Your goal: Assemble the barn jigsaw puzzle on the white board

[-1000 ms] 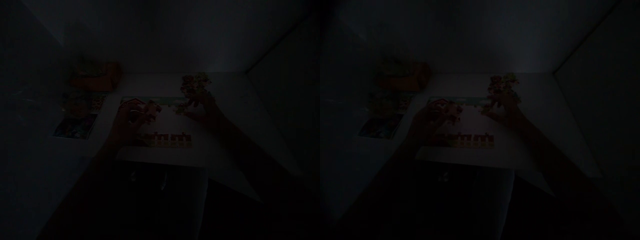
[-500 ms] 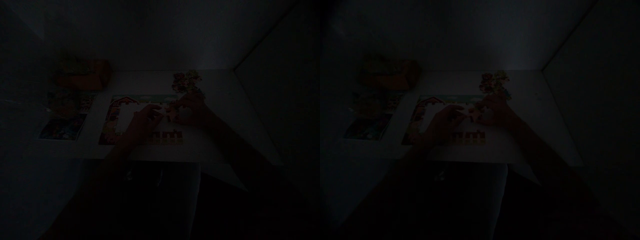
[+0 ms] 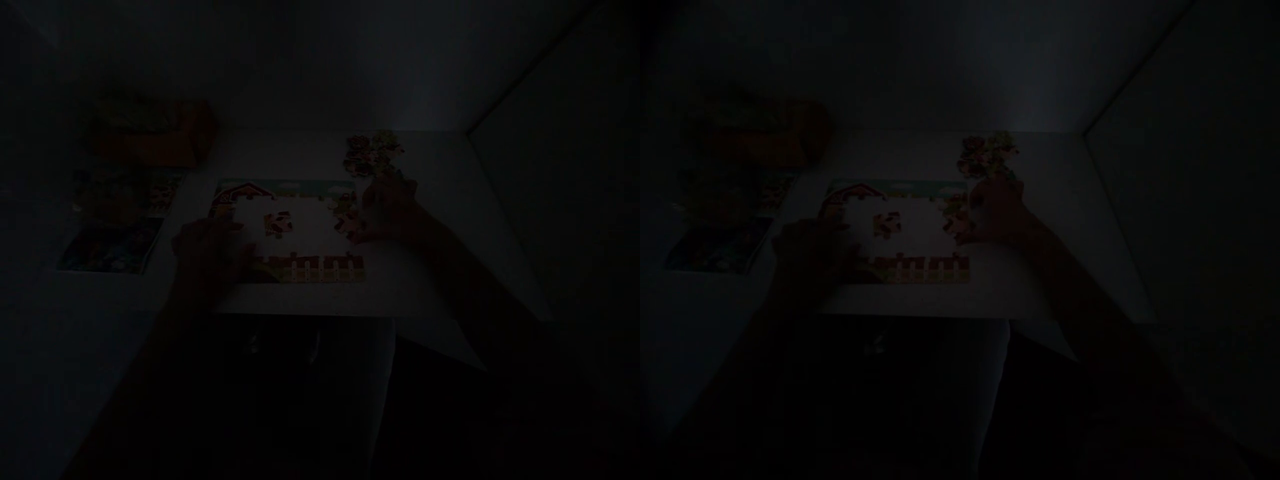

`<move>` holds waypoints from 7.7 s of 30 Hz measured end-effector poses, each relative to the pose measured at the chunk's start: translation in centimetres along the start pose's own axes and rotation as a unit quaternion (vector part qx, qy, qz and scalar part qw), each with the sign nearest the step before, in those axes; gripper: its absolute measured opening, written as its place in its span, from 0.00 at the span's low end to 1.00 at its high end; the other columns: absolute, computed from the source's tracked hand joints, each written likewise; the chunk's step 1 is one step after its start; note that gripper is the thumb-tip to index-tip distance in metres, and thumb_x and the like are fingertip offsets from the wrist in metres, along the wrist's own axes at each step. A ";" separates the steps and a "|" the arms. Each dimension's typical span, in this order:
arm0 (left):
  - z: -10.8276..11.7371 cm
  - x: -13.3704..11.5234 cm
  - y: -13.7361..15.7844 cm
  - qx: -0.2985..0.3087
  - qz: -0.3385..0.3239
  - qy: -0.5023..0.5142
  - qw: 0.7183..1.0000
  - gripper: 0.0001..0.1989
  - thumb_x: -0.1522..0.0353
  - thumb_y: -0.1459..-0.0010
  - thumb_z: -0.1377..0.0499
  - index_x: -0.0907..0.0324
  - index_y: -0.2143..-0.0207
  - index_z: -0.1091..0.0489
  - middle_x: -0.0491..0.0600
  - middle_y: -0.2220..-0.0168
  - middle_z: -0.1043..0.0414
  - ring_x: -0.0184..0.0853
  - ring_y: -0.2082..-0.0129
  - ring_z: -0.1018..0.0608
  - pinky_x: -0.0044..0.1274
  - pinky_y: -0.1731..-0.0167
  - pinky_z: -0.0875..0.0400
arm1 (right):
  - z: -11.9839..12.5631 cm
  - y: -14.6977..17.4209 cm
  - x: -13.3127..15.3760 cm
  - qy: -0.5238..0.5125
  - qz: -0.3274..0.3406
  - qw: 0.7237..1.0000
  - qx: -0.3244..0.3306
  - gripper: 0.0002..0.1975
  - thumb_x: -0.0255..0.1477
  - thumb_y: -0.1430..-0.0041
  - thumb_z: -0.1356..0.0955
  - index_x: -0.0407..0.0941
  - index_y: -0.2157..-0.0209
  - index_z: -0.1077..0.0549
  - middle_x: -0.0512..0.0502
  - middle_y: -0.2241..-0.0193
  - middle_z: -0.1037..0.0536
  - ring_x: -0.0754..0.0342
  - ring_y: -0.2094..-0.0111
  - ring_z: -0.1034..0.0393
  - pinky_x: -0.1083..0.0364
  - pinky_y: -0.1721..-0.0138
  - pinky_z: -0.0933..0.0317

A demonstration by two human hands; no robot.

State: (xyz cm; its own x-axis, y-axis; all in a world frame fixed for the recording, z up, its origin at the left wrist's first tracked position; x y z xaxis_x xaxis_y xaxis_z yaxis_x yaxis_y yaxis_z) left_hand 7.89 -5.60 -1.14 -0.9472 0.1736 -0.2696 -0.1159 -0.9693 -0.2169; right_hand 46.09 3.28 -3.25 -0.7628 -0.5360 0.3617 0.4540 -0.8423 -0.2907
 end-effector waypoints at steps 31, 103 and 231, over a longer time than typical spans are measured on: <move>-1.4 -11.9 3.3 0.006 -0.132 0.110 0.985 0.20 0.57 0.23 0.37 0.50 0.33 0.23 0.56 0.34 0.19 0.55 0.33 0.21 0.49 0.31 0.31 | -1.5 0.4 1.9 -0.309 -0.040 0.940 0.140 0.21 0.55 0.41 0.17 0.53 0.60 0.15 0.45 0.63 0.11 0.38 0.61 0.16 0.40 0.59 0.22; -5.6 -15.5 -9.0 0.014 0.037 0.410 0.911 0.12 0.73 0.29 0.28 0.56 0.61 0.29 0.46 0.61 0.17 0.34 0.61 0.15 0.25 0.60 0.22 | 1.0 -0.8 1.1 -0.302 0.007 0.953 0.010 0.36 0.61 0.49 0.14 0.52 0.48 0.15 0.45 0.61 0.16 0.47 0.64 0.24 0.49 0.67 0.31; -0.3 2.3 0.2 0.059 -0.049 -0.026 0.997 0.39 0.50 0.19 0.47 0.54 0.14 0.43 0.56 0.14 0.43 0.56 0.17 0.37 0.53 0.21 0.40 | -3.3 7.2 9.5 0.094 -0.144 0.985 -0.010 0.35 0.47 0.17 0.38 0.53 0.17 0.36 0.38 0.18 0.33 0.34 0.21 0.36 0.29 0.26 0.41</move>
State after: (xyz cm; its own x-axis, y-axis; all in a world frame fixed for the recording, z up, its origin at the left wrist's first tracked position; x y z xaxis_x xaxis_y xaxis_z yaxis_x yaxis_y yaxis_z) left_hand 5.76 -5.37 -2.08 -0.9436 0.2613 -0.2035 -0.2394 -0.9627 -0.1260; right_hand 40.61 -7.70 -4.82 -0.9312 -0.2535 0.2618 0.1984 -0.9553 -0.2191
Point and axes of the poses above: each hand's wrist, its own y-axis away from the middle knuckle, its own z-axis out of the back of the hand, x = y × z, the point moved 10 cm from there along -y, towards the middle knuckle
